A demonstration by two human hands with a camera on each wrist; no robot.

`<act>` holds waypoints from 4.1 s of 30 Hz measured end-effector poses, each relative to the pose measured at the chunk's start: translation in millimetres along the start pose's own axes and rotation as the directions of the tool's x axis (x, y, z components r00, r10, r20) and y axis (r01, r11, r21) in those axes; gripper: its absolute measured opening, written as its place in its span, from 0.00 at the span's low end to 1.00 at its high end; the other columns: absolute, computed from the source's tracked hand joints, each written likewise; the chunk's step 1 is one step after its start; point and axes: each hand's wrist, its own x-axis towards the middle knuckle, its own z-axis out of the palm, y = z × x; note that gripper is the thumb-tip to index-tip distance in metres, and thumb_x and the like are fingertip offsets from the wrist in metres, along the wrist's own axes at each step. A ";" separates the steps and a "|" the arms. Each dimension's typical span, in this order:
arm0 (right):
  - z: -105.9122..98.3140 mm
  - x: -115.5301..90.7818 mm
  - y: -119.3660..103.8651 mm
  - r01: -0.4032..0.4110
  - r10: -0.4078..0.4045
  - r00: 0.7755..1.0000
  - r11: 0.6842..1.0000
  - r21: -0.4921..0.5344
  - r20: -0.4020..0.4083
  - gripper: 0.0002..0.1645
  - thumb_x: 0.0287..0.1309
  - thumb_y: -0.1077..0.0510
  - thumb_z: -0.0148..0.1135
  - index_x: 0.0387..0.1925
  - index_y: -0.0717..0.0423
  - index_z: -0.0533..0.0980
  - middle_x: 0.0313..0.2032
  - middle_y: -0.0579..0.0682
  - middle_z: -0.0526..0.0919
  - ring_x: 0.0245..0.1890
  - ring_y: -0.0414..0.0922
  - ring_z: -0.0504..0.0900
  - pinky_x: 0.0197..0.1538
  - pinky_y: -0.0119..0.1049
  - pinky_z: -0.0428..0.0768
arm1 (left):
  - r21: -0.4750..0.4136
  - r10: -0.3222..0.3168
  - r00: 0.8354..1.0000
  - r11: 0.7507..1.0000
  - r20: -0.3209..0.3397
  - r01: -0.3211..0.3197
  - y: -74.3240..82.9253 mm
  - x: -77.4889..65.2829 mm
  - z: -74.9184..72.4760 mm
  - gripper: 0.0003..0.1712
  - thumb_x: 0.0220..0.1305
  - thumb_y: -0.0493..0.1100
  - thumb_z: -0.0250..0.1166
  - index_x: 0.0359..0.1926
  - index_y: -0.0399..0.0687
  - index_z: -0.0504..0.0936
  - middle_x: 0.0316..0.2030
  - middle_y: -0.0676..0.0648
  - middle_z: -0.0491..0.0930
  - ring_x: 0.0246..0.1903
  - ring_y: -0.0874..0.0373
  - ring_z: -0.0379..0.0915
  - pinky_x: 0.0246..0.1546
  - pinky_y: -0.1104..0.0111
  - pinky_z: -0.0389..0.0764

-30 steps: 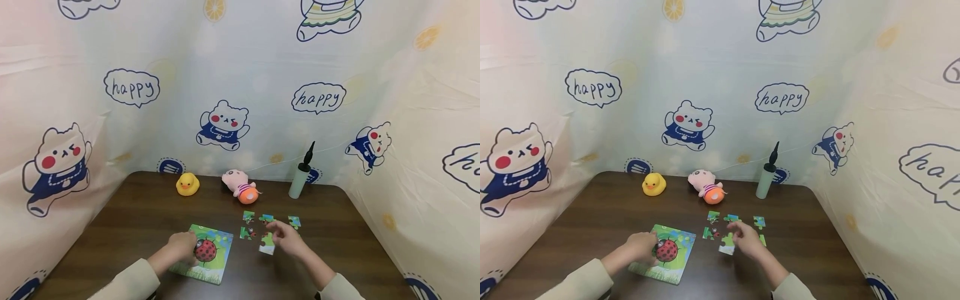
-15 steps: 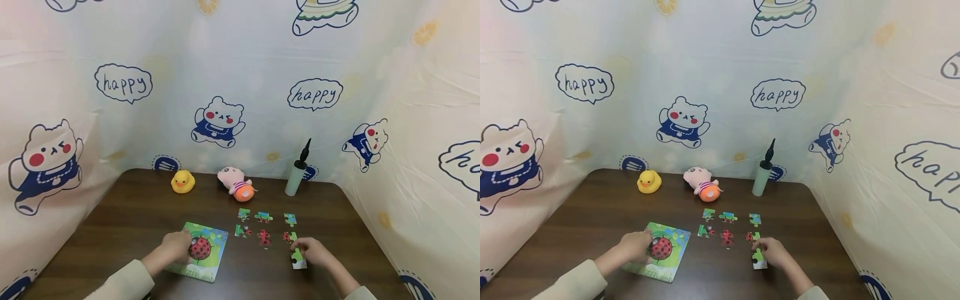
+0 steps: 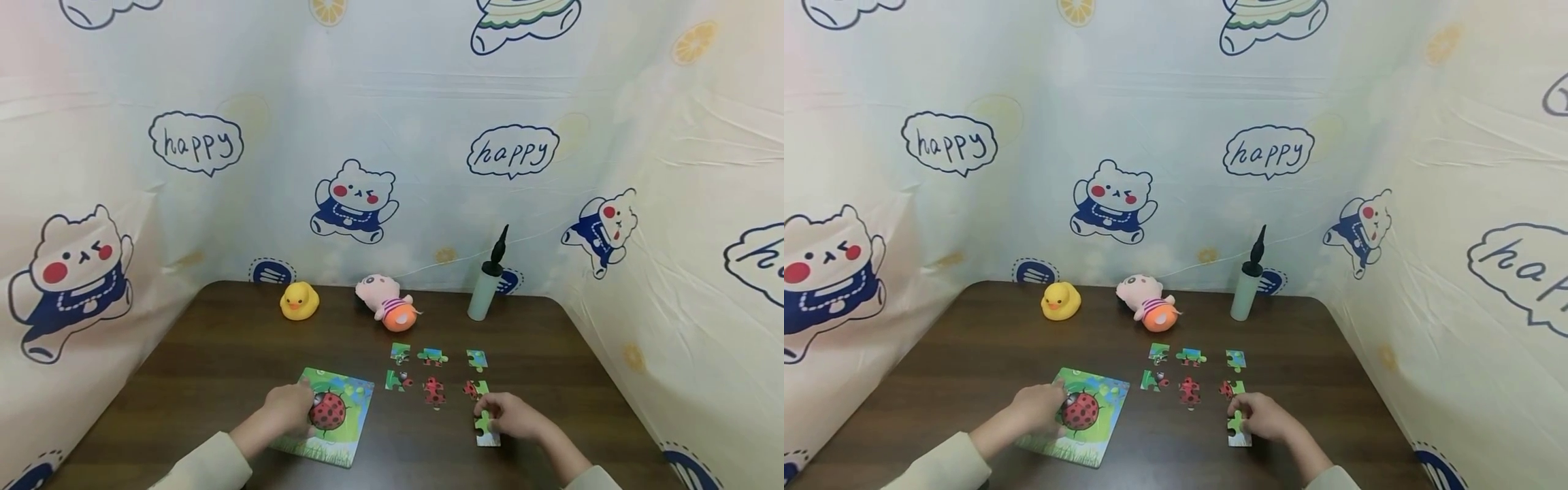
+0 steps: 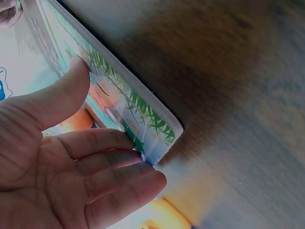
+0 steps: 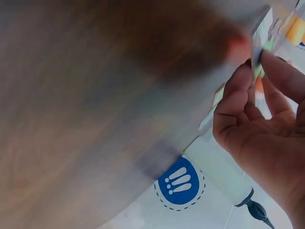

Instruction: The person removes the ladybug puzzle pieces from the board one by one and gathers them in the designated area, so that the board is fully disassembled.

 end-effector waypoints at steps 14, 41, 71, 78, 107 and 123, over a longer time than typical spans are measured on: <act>-1.0 3.3 -6.9 -0.002 -0.012 0.997 0.981 -0.196 -0.070 0.16 0.36 0.76 0.61 0.29 0.59 0.76 0.23 0.46 0.73 0.24 0.38 0.69 0.26 0.33 0.68 | -0.006 0.006 1.000 1.000 -0.013 -0.006 -0.7 1.4 3.1 0.27 0.39 0.48 0.78 0.38 0.35 0.82 0.57 0.29 0.70 0.32 0.50 0.71 0.24 0.57 0.68; 79.5 49.2 -117.2 0.010 -0.230 0.940 0.759 -0.652 -0.253 0.04 0.52 0.50 0.64 0.31 0.43 0.80 0.31 0.42 0.74 0.31 0.43 0.69 0.33 0.38 0.62 | -0.028 -0.040 0.996 0.999 0.076 0.042 -17.0 -10.4 -11.7 0.35 0.43 0.45 0.76 0.57 0.51 0.78 0.64 0.35 0.65 0.68 0.35 0.47 0.34 0.48 0.75; 182.0 125.7 -193.5 0.110 -0.115 0.992 0.583 -0.805 0.052 0.42 0.35 0.24 0.66 0.54 0.34 0.77 0.51 0.41 0.75 0.48 0.41 0.73 0.46 0.39 0.72 | 0.000 0.014 0.999 1.000 0.052 -0.014 -23.5 -7.7 -7.5 0.32 0.45 0.42 0.75 0.56 0.51 0.79 0.62 0.37 0.68 0.69 0.37 0.44 0.63 0.42 0.51; 189.9 122.2 -190.5 0.171 -0.179 0.980 0.568 -0.805 0.082 0.42 0.36 0.28 0.69 0.57 0.34 0.74 0.58 0.41 0.73 0.56 0.39 0.71 0.52 0.43 0.72 | 0.025 0.068 0.997 0.997 0.043 -0.069 -36.2 -9.5 -4.1 0.36 0.40 0.45 0.78 0.56 0.50 0.80 0.64 0.37 0.66 0.69 0.37 0.43 0.61 0.40 0.53; 172.4 121.9 -189.0 0.095 -0.121 0.992 0.865 -0.493 -0.021 0.28 0.32 0.47 0.80 0.34 0.49 0.73 0.27 0.40 0.78 0.27 0.35 0.74 0.31 0.30 0.73 | -0.181 0.081 0.993 0.981 0.089 -0.063 -44.7 -5.4 -5.9 0.56 0.34 0.42 0.81 0.67 0.41 0.64 0.68 0.38 0.60 0.65 0.36 0.55 0.62 0.41 0.53; 71.0 68.9 -131.2 0.106 -0.096 0.984 0.993 0.058 -0.150 0.07 0.48 0.58 0.70 0.33 0.50 0.83 0.26 0.41 0.83 0.27 0.36 0.79 0.29 0.32 0.76 | -0.183 0.061 0.992 0.982 0.111 -0.040 -43.3 -4.1 -3.1 0.56 0.36 0.43 0.80 0.69 0.43 0.62 0.69 0.40 0.57 0.67 0.38 0.52 0.63 0.42 0.50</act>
